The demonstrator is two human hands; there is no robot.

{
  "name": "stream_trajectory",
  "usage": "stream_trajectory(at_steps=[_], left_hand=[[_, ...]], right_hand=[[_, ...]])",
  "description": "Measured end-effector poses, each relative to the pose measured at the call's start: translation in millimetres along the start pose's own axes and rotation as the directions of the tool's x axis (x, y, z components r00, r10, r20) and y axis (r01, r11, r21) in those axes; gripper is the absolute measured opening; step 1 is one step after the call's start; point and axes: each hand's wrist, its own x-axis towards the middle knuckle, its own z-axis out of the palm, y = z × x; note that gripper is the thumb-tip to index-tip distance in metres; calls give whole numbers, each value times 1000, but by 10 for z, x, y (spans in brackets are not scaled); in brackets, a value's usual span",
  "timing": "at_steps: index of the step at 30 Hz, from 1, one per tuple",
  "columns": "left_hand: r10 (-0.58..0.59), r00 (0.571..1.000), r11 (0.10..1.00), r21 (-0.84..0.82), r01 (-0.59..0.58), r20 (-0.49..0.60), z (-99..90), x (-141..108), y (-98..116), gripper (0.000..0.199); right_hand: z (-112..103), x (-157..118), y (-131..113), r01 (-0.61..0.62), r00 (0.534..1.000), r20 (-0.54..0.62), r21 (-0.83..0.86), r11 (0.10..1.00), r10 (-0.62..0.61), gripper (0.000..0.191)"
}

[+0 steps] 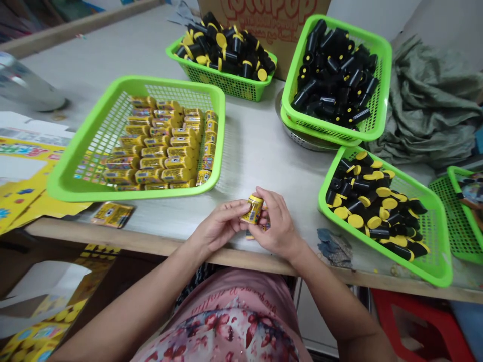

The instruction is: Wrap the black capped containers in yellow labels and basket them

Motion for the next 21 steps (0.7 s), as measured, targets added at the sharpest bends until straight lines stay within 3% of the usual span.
stream_trajectory(at_steps=[4,9,13,17,19,21], left_hand=[[45,993,999,23,-43,-112,21,21,-21,35],[241,943,968,126,-217,-230,28,70,-97,36],[280,935,952,186,-243,-215,35,44,-118,38],[305,939,946,165,-280,-158,32,-9,-87,41],[311,936,949,105,-297,-166,14,-37,-57,48],[301,931,953,23,-302,-205,-10,-68,-22,56]], right_hand=[[46,-21,34,70,997,-14,-2,998,-70,74],[58,-52,75,103,995,-12,-48,994,-103,75],[-161,36,25,99,978,184,9,995,-99,70],[-419,217,29,284,870,429,-37,958,-242,61],[-505,389,73,350,835,469,-48,936,-288,56],[-535,664,129,341,853,434,-45,939,-289,45]])
